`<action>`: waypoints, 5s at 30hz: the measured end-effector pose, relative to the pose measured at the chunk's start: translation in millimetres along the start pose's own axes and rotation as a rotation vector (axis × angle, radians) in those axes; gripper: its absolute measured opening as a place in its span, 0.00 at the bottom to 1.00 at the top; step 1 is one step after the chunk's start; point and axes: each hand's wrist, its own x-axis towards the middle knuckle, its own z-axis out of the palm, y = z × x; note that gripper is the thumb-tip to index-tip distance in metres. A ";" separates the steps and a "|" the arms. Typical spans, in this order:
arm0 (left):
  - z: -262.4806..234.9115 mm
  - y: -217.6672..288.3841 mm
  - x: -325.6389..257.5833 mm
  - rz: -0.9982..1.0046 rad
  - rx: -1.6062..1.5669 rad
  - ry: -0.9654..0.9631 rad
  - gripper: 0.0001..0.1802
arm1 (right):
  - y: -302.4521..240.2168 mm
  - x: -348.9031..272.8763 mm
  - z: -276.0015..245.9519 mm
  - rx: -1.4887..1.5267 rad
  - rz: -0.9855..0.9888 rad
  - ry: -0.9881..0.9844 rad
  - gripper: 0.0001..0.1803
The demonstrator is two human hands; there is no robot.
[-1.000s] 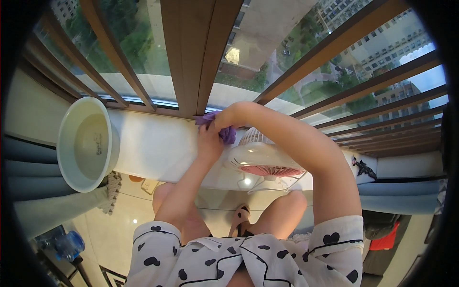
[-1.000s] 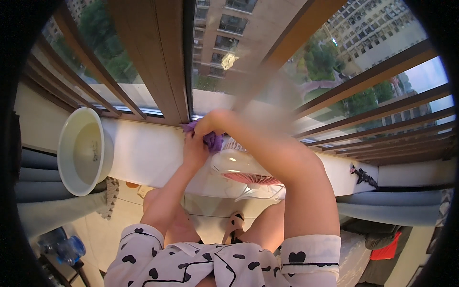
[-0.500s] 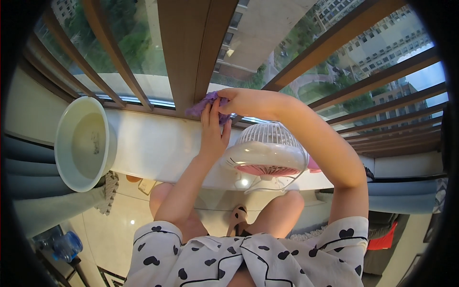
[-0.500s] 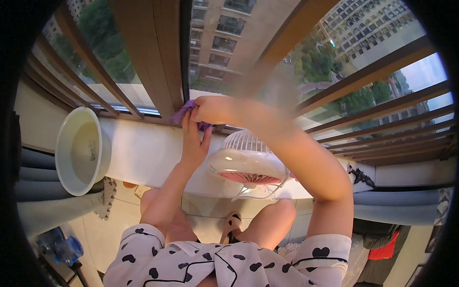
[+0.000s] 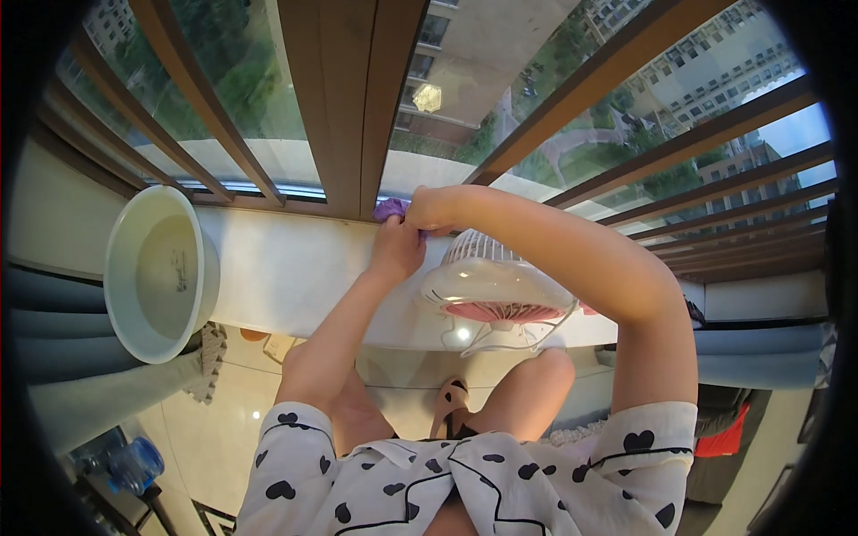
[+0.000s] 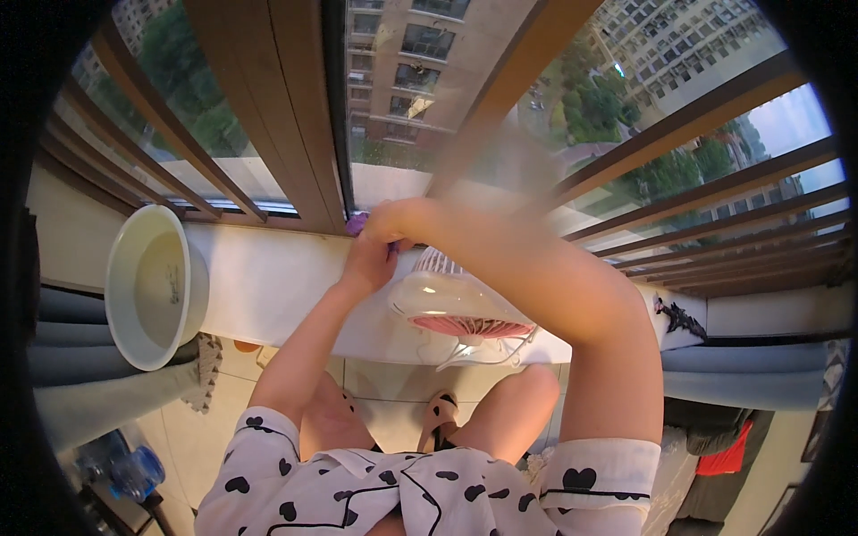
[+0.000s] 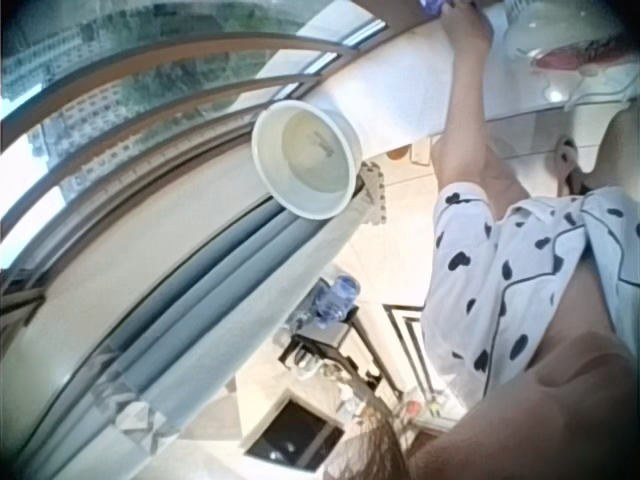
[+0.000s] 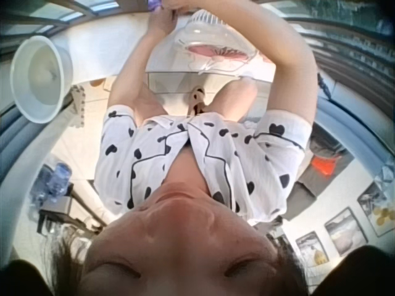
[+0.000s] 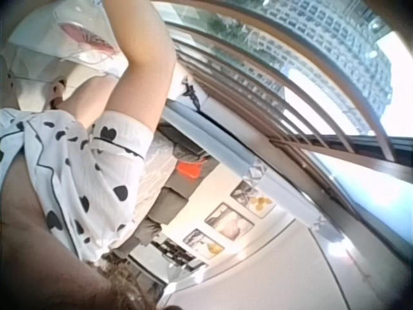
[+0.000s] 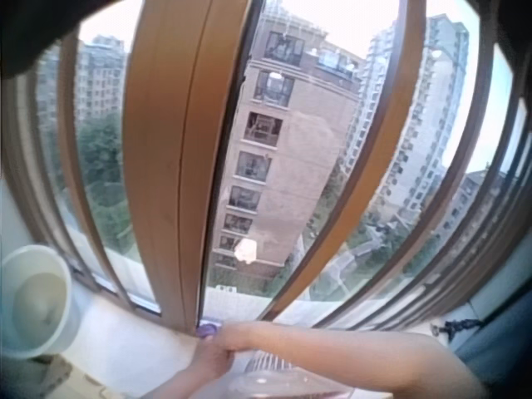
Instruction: The person wipes glass panes and frames with a cloth, wringing the cloth in a basin of water several times.
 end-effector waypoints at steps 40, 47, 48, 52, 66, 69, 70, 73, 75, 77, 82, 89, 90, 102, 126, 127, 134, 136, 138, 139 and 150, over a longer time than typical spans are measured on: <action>-45.7 22.2 -44.8 -0.456 -0.937 0.127 0.28 | -126.3 -221.7 30.5 1.017 -0.040 1.248 0.14; -90.4 105.8 -65.6 -0.246 -0.788 -0.123 0.30 | -102.4 -262.6 128.6 1.181 0.324 1.828 0.12; -94.2 115.0 -64.5 -0.167 -0.556 -0.118 0.30 | -99.9 -262.9 130.6 1.180 0.482 1.776 0.14; -97.5 138.4 -60.0 -0.117 -0.249 -0.069 0.28 | -76.5 -254.6 164.8 1.145 0.661 1.648 0.24; -108.8 126.9 -71.8 -0.262 -0.256 0.005 0.14 | -100.1 -240.7 137.5 0.942 0.781 1.335 0.33; -123.2 127.4 -83.4 -0.281 -0.288 0.058 0.13 | -105.1 -228.8 133.9 0.939 0.734 1.335 0.33; -127.9 128.8 -86.9 -0.308 -0.330 0.090 0.13 | -107.5 -223.3 134.5 0.938 0.722 1.328 0.33; -147.7 98.7 -95.1 -0.313 -0.327 0.131 0.13 | -115.4 -200.0 135.7 0.937 0.608 1.373 0.33; -163.1 94.3 -97.1 -0.360 -0.462 0.157 0.11 | -123.6 -183.4 130.4 1.065 0.540 1.366 0.33; -183.8 83.4 -98.8 -0.362 -0.445 0.204 0.10 | -133.1 -163.7 121.4 1.096 0.490 1.356 0.34; -227.7 61.2 -105.9 -0.424 -0.441 0.320 0.11 | -153.0 -117.9 104.6 1.126 0.353 1.312 0.34; -244.7 54.8 -107.5 -0.435 -0.400 0.345 0.14 | -156.5 -107.5 96.7 1.276 0.240 1.194 0.38; -243.8 58.0 -109.8 -0.438 -0.400 0.345 0.14 | -156.4 -109.5 99.4 1.277 0.241 1.192 0.38; -186.0 189.9 -133.2 -0.078 -1.047 0.537 0.35 | -169.0 -177.8 132.2 1.597 -0.265 0.869 0.33; -185.6 337.1 114.1 0.879 0.906 0.653 0.28 | -71.8 -228.4 -117.2 -0.618 0.039 2.096 0.31; -186.4 337.0 113.5 0.859 1.006 0.636 0.28 | -76.0 -232.0 -114.4 -0.638 0.032 2.102 0.31; -222.6 400.1 138.0 0.906 1.006 0.929 0.27 | -117.3 -301.1 -172.6 -0.854 0.306 2.013 0.30; -239.9 424.4 145.0 0.934 0.982 0.973 0.27 | -121.3 -322.6 -202.8 -1.030 0.229 2.066 0.27; -257.6 439.9 159.0 1.030 0.903 1.069 0.24 | -130.0 -336.4 -228.6 -1.115 0.178 2.125 0.26; -261.8 449.3 169.8 1.040 0.887 1.080 0.24 | -130.8 -346.3 -239.0 -1.210 0.160 2.151 0.25; -286.1 499.9 183.6 1.383 0.812 0.843 0.22 | -140.9 -385.9 -238.1 -1.331 0.533 2.130 0.21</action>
